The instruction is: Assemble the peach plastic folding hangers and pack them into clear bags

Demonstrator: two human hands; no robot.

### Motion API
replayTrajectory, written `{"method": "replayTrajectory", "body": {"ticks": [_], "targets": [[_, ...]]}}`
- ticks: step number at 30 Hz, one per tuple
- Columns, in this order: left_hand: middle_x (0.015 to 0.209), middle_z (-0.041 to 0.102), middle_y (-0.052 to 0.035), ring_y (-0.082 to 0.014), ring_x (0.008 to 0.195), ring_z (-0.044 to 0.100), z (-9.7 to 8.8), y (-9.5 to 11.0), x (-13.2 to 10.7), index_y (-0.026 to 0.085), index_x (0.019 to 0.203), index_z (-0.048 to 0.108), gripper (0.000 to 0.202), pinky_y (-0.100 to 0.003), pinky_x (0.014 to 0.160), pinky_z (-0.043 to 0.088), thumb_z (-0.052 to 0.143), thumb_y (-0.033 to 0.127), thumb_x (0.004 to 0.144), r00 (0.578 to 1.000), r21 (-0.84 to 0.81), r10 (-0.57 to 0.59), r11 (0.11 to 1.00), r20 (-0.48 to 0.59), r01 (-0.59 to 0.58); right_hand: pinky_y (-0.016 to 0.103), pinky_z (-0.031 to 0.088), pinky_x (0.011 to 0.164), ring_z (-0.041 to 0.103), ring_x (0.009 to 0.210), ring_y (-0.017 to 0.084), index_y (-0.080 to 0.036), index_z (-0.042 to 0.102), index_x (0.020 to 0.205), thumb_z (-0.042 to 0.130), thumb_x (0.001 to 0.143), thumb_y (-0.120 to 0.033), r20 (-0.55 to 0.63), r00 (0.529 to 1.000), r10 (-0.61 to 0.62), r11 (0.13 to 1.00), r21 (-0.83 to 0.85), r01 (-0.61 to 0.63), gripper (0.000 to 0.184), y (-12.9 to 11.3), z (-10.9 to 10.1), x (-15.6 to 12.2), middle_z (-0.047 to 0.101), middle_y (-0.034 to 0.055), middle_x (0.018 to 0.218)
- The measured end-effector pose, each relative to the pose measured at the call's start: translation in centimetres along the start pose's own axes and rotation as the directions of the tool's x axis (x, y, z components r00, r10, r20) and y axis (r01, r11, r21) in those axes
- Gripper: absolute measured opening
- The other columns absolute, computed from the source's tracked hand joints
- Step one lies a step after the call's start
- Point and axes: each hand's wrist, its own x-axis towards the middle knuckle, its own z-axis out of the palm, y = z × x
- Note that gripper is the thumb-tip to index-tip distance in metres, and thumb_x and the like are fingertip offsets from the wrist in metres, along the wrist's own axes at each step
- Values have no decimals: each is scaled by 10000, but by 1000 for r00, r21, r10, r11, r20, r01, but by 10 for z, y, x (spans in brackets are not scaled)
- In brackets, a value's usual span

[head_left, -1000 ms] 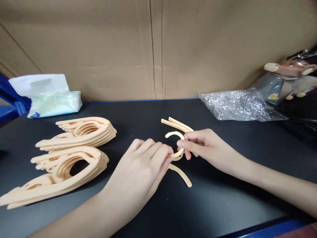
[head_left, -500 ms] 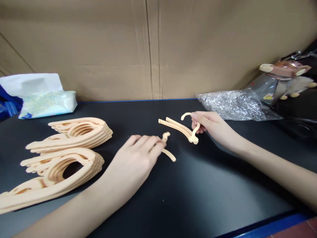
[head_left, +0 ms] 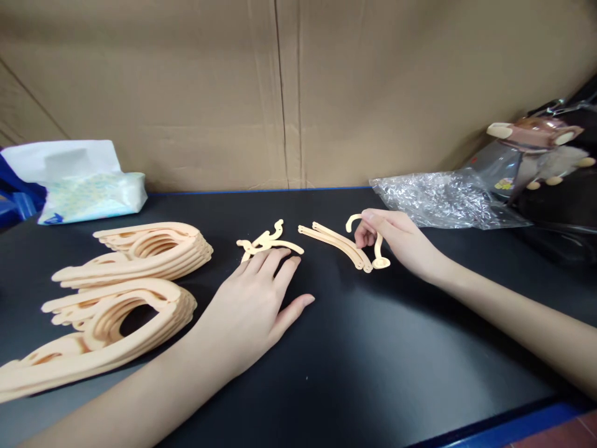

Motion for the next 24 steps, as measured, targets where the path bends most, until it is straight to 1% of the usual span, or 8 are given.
{"method": "replayTrajectory", "body": {"ticks": [2, 4, 8, 10, 13, 16, 20, 24], "targets": [[1227, 632, -221, -378, 1110, 618, 2, -1, 0, 44, 1218, 598, 455, -543, 892, 544, 528, 396, 939, 1000, 14, -13, 1000, 10, 13, 258, 426, 745, 579, 757, 144, -174, 676, 748, 417, 1016, -399, 26, 999, -37, 999, -25, 38, 435, 1, 1, -1, 658, 30, 792], [1259, 618, -225, -380, 1149, 600, 2, 0, 0, 43, 1234, 594, 457, -544, 922, 533, 527, 386, 940, 1000, 16, 3, 1000, 8, -3, 248, 417, 745, 577, 787, 139, -188, 708, 872, 410, 1021, -427, 94, 995, -42, 997, -67, 49, 410, 1, 2, -3, 647, 14, 833], [1266, 621, -223, -370, 1154, 605, 0, 3, 1, 39, 1229, 600, 404, -533, 924, 536, 504, 317, 951, 998, 11, 53, 999, -17, -53, 237, 358, 581, 485, 605, 108, -179, 689, 873, 382, 1019, -486, 195, 981, -11, 975, -215, 54, 458, -7, 2, -7, 541, -24, 664], [1284, 618, -213, -360, 1175, 596, -1, 3, 1, 41, 1231, 601, 373, -518, 938, 530, 483, 267, 959, 996, 0, 90, 996, -10, -90, 236, 327, 544, 448, 555, 93, -179, 695, 849, 378, 1023, -473, 224, 974, -45, 964, -248, 101, 467, -11, 0, -9, 523, -32, 633], [1356, 587, -171, -319, 1269, 533, -1, 4, 1, 56, 1310, 548, 389, -476, 1015, 481, 458, 228, 973, 986, -39, 166, 985, 11, -165, 235, 315, 527, 436, 538, 84, -190, 723, 900, 382, 1032, -421, 330, 936, -121, 966, -176, 187, 433, -16, -3, -10, 542, -34, 653], [1408, 552, -137, -288, 1328, 475, 0, 6, 0, 73, 1392, 470, 443, -448, 1082, 409, 444, 250, 987, 980, -66, 200, 978, 19, -198, 233, 361, 575, 509, 617, 98, -180, 731, 910, 404, 1030, -380, 420, 898, -133, 984, -51, 169, 402, -19, -3, -11, 615, -12, 735], [1371, 580, -122, -284, 1299, 488, 1, 6, 1, 84, 1369, 495, 426, -442, 1100, 354, 426, 283, 999, 975, -74, 220, 973, 20, -218, 250, 418, 694, 588, 737, 132, -180, 724, 878, 402, 1031, -375, 385, 916, -110, 993, -2, 120, 406, -16, -1, -11, 664, 13, 814], [1076, 674, -88, -268, 1042, 603, -3, 9, 2, 105, 1211, 607, 307, -426, 974, 422, 441, 231, 986, 969, -48, 245, 968, -1, -245, 260, 405, 647, 581, 742, 157, -176, 702, 846, 402, 1016, -465, 277, 960, -36, 998, -43, 50, 450, -10, 1, -9, 699, 49, 874]]}}
